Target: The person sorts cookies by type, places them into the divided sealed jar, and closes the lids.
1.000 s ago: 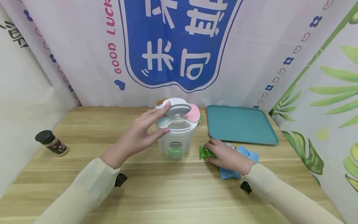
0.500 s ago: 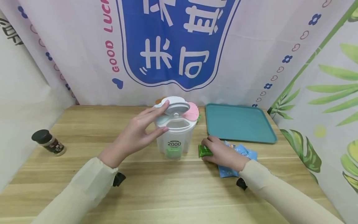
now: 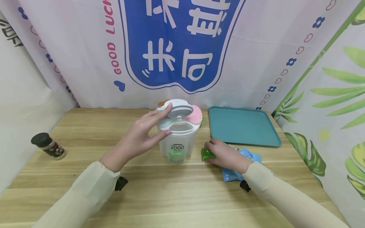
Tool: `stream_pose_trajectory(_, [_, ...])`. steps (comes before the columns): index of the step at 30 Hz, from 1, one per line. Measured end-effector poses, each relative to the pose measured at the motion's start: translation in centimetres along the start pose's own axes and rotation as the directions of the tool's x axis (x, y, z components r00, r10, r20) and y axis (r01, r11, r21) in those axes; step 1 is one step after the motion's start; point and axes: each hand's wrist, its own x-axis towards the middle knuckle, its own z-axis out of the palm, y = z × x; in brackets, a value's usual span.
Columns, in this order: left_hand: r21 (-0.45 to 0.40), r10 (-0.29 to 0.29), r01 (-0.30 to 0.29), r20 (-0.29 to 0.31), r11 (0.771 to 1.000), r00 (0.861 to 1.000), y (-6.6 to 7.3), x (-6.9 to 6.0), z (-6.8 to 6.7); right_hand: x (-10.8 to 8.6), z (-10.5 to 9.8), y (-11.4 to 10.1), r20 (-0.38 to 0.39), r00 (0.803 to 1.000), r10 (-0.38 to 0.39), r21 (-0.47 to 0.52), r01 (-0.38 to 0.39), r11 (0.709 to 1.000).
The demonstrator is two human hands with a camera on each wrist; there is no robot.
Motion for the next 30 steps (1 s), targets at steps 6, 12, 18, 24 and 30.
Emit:
stream_pose_trajectory(6, [0.001,-0.001,0.001,-0.011,1.0,1.0,-0.1,-0.1,0.0,0.2,-0.1,-0.3,-0.014,0.996,-0.09,-0.164,0.086,0.983])
stream_pose_trajectory(12, [0.004,0.002,-0.002,-0.005,1.0,1.0,-0.1,-0.2,-0.1,0.2,0.0,-0.5,-0.056,0.979,-0.198,-0.289,0.174,0.941])
stream_pose_trajectory(18, [0.006,0.012,-0.012,-0.003,1.0,1.0,0.0,0.0,-0.1,0.1,-0.7,-0.4,-0.112,0.975,-0.192,-0.258,0.158,0.953])
stream_pose_trajectory(24, [0.0,0.009,-0.009,0.002,1.0,1.0,0.1,0.1,0.0,-0.4,-2.2,0.2,-0.182,0.981,-0.068,-0.007,0.068,0.998])
stream_pose_trajectory(30, [-0.005,0.002,-0.002,0.006,1.0,1.0,0.0,0.0,0.0,-0.9,-3.4,1.2,-0.226,0.974,0.028,0.332,0.05,0.942])
